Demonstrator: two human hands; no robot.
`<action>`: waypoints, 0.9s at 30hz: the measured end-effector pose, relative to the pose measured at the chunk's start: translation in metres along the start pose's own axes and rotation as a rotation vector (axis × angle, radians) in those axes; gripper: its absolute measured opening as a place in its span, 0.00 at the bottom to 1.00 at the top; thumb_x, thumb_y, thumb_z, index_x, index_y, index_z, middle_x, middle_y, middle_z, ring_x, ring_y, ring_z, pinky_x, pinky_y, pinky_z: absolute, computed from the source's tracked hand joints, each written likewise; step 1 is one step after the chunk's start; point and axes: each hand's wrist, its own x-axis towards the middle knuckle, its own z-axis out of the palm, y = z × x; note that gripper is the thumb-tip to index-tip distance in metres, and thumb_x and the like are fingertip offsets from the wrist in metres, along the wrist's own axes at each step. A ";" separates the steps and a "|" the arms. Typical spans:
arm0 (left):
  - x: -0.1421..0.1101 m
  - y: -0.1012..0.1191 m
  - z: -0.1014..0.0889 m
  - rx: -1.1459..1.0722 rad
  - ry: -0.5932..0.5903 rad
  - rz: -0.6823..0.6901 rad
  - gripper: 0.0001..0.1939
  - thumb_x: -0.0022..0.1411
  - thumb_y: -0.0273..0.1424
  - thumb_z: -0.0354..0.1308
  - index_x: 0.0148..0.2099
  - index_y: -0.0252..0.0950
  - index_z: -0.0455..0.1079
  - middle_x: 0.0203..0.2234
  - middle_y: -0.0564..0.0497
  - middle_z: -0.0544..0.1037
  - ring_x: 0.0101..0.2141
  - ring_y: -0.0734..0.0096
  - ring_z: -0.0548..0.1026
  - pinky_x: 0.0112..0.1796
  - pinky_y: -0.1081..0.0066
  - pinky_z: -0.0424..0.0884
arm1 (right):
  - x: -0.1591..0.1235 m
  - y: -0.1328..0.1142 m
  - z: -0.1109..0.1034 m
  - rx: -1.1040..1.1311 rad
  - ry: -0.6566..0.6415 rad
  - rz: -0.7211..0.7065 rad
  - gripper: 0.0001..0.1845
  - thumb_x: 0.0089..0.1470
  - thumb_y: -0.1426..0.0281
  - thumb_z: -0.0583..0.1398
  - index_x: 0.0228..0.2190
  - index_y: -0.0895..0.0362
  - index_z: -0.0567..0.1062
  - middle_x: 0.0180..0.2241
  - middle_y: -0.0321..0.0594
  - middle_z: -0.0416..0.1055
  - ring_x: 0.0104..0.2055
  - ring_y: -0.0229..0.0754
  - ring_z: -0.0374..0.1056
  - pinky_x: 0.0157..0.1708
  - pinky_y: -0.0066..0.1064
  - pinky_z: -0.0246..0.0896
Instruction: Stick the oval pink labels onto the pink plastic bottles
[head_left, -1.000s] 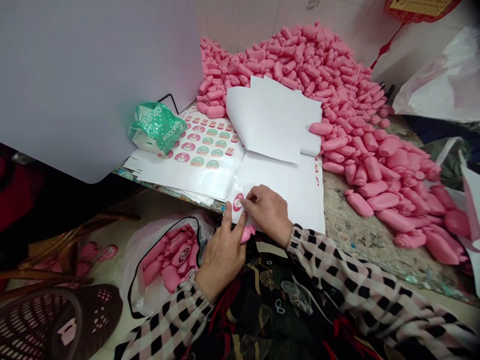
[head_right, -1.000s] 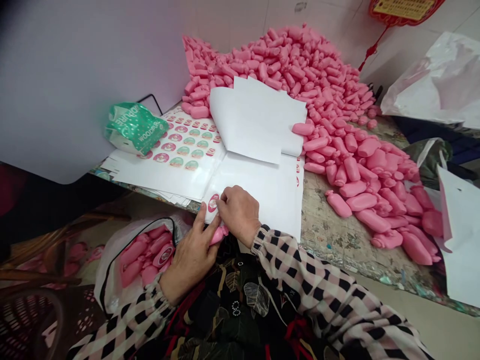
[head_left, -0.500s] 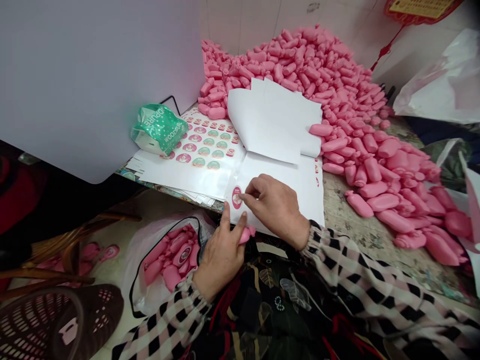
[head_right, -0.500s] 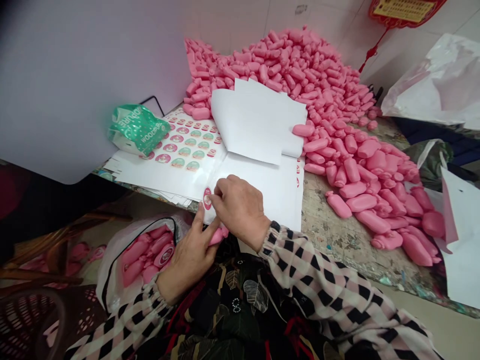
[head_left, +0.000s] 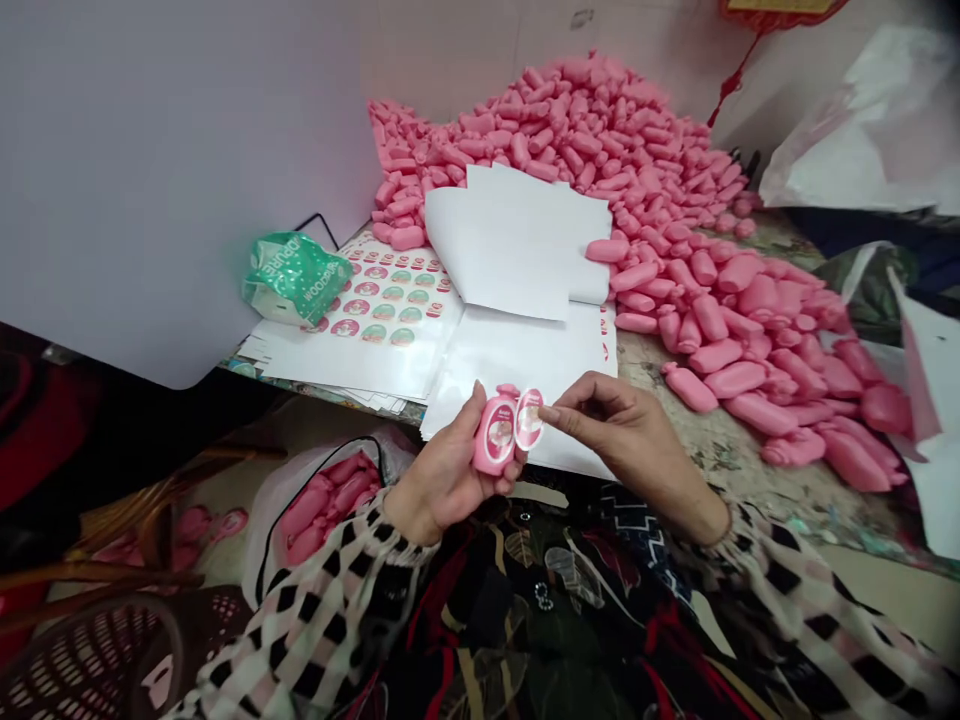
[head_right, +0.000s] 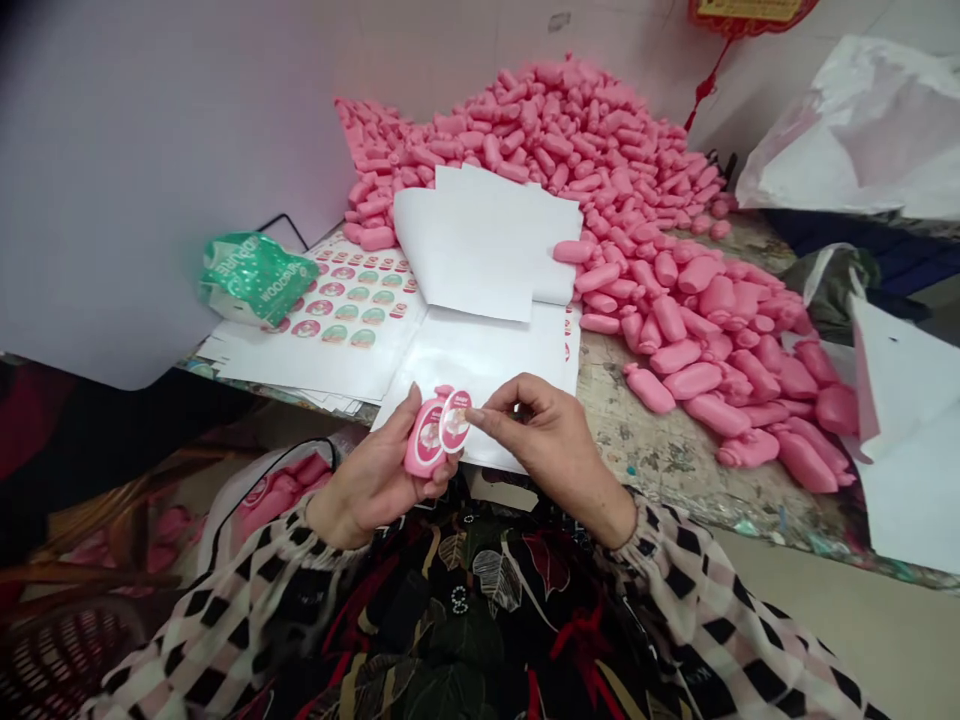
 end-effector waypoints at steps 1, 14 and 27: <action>0.006 0.000 0.005 0.013 -0.009 -0.016 0.25 0.61 0.53 0.42 0.42 0.37 0.64 0.21 0.52 0.71 0.18 0.76 0.69 0.17 0.79 0.60 | -0.003 -0.001 -0.003 -0.020 -0.001 -0.011 0.12 0.45 0.61 0.65 0.23 0.56 0.72 0.23 0.34 0.69 0.26 0.35 0.61 0.27 0.29 0.57; 0.033 -0.016 0.033 0.104 -0.033 0.027 0.26 0.62 0.52 0.42 0.45 0.36 0.66 0.23 0.51 0.72 0.19 0.76 0.71 0.19 0.77 0.67 | -0.018 0.019 -0.020 -0.085 0.117 -0.015 0.11 0.47 0.62 0.64 0.23 0.56 0.73 0.24 0.34 0.71 0.26 0.36 0.63 0.27 0.28 0.56; 0.036 -0.016 0.035 0.141 -0.048 0.081 0.29 0.61 0.53 0.41 0.49 0.35 0.65 0.23 0.51 0.71 0.20 0.75 0.70 0.19 0.76 0.67 | -0.015 0.032 -0.019 -0.136 0.110 -0.009 0.11 0.47 0.61 0.64 0.23 0.56 0.73 0.24 0.35 0.71 0.26 0.36 0.63 0.28 0.29 0.57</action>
